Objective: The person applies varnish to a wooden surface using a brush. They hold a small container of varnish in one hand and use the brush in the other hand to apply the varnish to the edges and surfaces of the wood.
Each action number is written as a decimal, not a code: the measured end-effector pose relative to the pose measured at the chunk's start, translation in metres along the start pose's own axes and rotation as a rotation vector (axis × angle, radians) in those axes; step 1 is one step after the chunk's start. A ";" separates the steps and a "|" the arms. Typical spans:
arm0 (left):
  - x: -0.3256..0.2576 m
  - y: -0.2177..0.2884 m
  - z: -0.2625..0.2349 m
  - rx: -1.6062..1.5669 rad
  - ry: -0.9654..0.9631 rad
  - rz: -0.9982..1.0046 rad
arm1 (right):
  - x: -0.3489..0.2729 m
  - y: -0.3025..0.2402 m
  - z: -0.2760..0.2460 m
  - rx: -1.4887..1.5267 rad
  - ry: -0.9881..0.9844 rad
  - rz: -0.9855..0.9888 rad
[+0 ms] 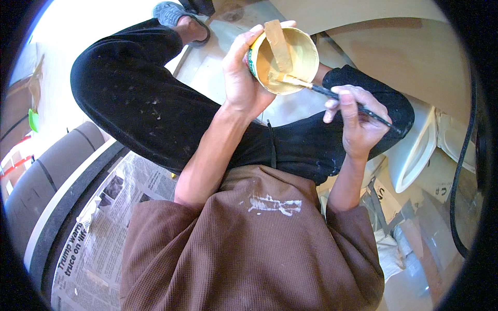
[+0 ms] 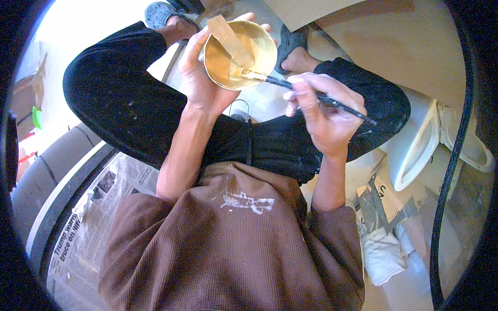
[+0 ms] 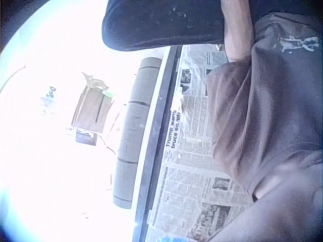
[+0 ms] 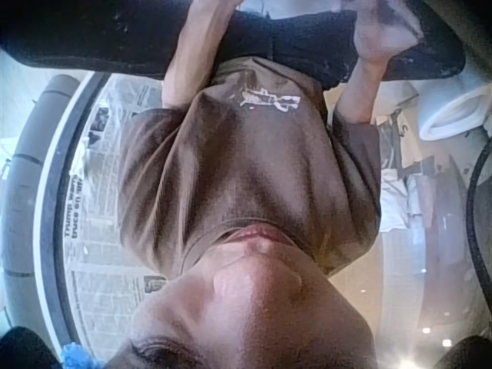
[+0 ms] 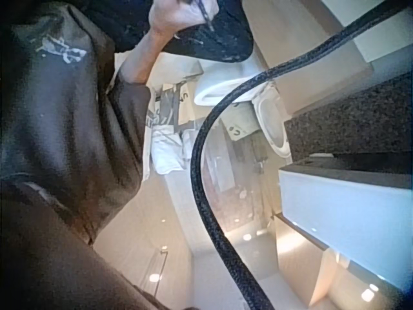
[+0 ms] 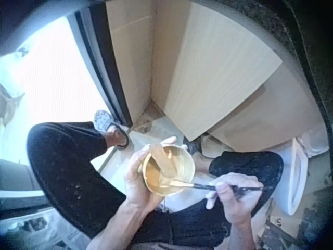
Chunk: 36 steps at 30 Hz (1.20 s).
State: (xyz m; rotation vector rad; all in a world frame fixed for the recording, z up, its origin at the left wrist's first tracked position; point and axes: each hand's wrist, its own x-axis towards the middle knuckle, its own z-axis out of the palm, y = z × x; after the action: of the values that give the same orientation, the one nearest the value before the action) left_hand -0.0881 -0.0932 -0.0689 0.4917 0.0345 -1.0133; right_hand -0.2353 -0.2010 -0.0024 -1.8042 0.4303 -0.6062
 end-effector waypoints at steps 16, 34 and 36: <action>0.004 -0.011 0.000 -0.136 0.058 -0.091 | -0.010 0.028 -0.009 0.986 0.200 0.394; 0.001 -0.004 -0.003 -0.190 0.072 -0.039 | -0.018 0.029 -0.140 0.515 0.191 -0.011; 0.001 -0.003 -0.005 -0.246 0.052 -0.049 | -0.020 0.022 -0.138 0.538 0.186 0.022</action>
State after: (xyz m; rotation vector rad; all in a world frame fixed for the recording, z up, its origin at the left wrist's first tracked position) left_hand -0.0894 -0.0928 -0.0750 0.2930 0.2163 -1.0277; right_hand -0.3341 -0.3021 0.0060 -1.2355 0.3676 -0.7923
